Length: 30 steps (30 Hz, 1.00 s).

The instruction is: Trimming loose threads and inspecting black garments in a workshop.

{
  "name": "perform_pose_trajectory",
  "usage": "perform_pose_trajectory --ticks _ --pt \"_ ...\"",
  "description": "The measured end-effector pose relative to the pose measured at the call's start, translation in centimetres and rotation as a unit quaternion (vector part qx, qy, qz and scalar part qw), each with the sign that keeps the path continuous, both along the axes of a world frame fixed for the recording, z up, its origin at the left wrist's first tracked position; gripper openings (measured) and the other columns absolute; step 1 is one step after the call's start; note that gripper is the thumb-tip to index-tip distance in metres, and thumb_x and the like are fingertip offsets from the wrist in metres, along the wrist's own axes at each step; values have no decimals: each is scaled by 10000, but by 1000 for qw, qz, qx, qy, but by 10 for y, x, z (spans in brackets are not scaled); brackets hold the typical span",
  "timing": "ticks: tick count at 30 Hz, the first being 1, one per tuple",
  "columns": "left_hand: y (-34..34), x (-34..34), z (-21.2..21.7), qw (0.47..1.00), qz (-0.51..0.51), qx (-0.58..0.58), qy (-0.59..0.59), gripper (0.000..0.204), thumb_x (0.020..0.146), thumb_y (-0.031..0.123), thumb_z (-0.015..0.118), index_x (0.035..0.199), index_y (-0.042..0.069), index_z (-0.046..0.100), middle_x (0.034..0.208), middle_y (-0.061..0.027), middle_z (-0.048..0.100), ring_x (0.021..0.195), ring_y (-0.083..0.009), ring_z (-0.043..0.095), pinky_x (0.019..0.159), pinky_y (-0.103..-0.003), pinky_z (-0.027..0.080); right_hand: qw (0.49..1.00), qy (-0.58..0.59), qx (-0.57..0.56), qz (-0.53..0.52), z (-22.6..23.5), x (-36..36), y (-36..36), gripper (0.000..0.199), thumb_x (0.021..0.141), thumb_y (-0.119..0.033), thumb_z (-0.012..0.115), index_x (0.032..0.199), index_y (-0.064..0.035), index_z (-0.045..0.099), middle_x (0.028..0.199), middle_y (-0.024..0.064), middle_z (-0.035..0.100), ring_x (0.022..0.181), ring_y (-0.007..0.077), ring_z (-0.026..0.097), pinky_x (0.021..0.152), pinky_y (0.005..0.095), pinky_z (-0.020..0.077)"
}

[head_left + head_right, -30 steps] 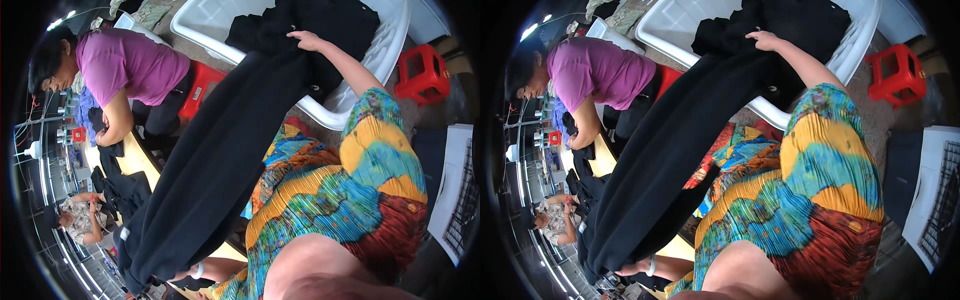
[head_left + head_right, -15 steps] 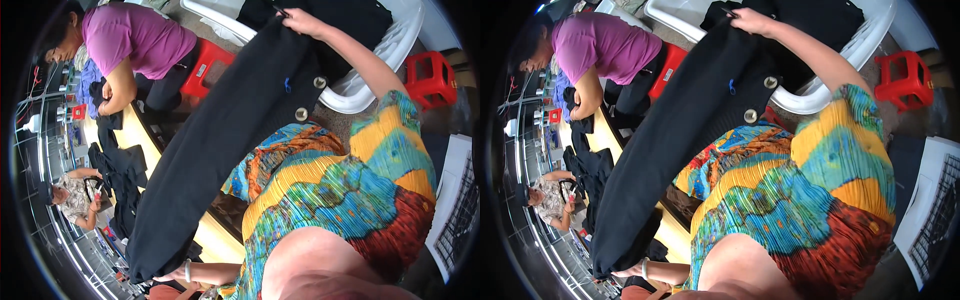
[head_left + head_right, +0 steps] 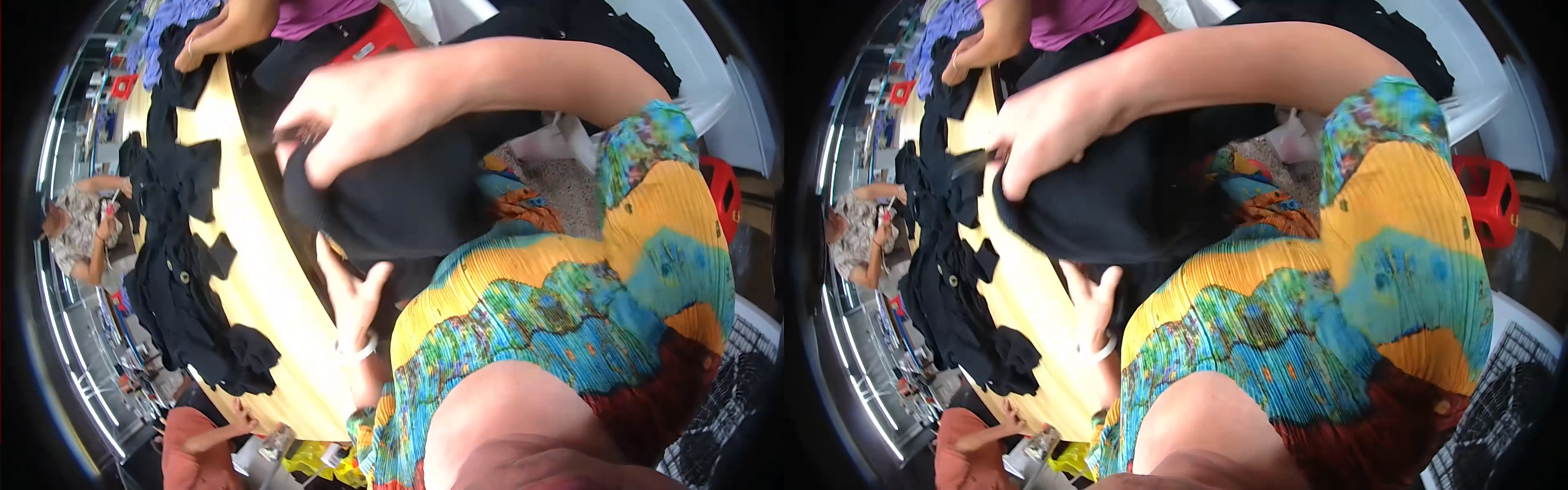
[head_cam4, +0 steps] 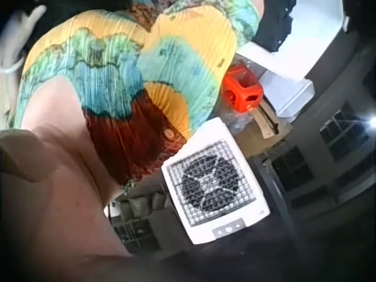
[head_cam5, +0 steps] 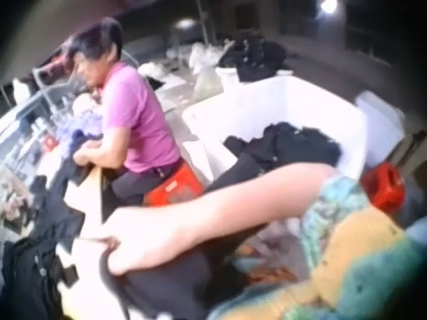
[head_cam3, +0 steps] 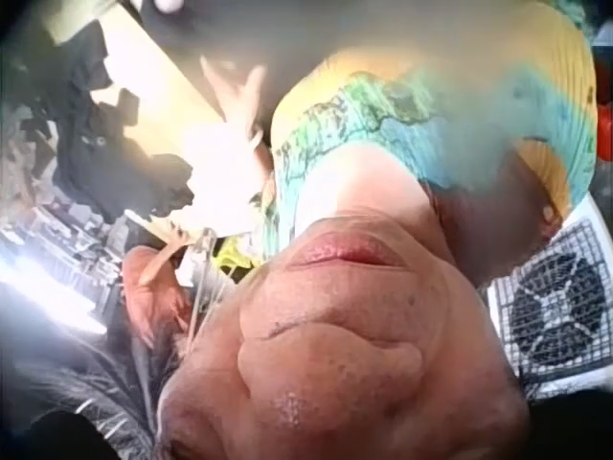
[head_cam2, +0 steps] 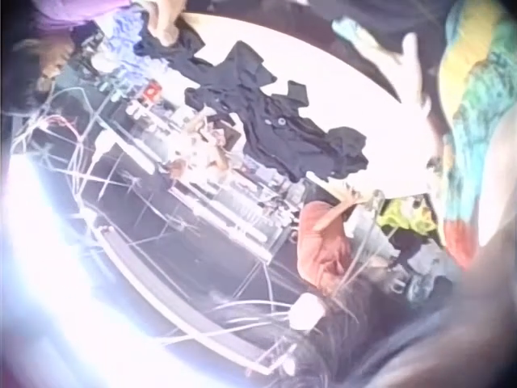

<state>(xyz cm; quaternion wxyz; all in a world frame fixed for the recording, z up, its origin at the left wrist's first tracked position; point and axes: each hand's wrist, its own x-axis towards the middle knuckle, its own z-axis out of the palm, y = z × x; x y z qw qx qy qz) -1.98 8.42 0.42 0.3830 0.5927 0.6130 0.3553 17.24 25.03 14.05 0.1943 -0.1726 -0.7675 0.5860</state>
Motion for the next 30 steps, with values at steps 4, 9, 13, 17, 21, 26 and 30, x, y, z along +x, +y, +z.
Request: perform_pose_trajectory --ticks 4,9,13,17,21,26,30 --pt "7 23 -8 970 -14 183 157 517 713 50 583 1169 -62 367 1186 -198 418 1112 -299 395 970 -366 274 991 -15 -37 126 0 -65 -26 223 688 -137 537 823 40 548 679 117 564 648 171 535 637 284 430" --pt "-7 -8 -35 925 156 22 -347 317 828 140 475 1108 -7 485 1133 -145 511 1051 -253 485 904 -365 380 977 41 206 32 -28 -97 16 274 726 -178 578 935 -3 549 773 98 600 689 158 565 615 264 453" --pt "-13 0 -1 719 230 -26 -655 378 871 262 434 1161 19 442 1170 -111 485 1068 -244 468 931 -381 358 974 29 196 -113 -94 -52 68 415 758 -280 568 1044 16 517 807 99 585 734 153 552 661 281 445" --pt "-41 -6 -7 676 296 -5 -675 407 882 297 410 1192 33 412 1187 -99 469 1078 -243 458 938 -388 349 901 -433 -32 -18 -159 29 45 538 768 -516 477 867 -8 621 708 77 586 540 134 500 505 295 420" --pt "-65 -5 -12 676 328 18 -660 419 883 299 405 1209 35 396 1206 -97 454 1101 -244 439 951 -393 332 864 -361 -343 -73 -218 26 -12 693 707 -648 472 941 -2 565 638 78 554 409 112 317 393 247 252" --pt "-81 -13 -13 665 369 24 -649 452 867 295 441 1223 26 373 1212 -104 444 1109 -239 431 953 -384 330 860 -301 -408 -55 -235 -7 -29 360 728 -423 617 699 -95 472 474 -14 341 407 95 337 389 242 240" --pt "-80 -20 -23 757 456 -125 -451 495 805 239 556 1198 -14 393 1172 -122 468 1070 -233 456 926 -336 355 972 -141 -169 -79 -155 -27 -3 265 768 -283 600 867 -51 520 569 -13 436 438 44 390 394 193 317"
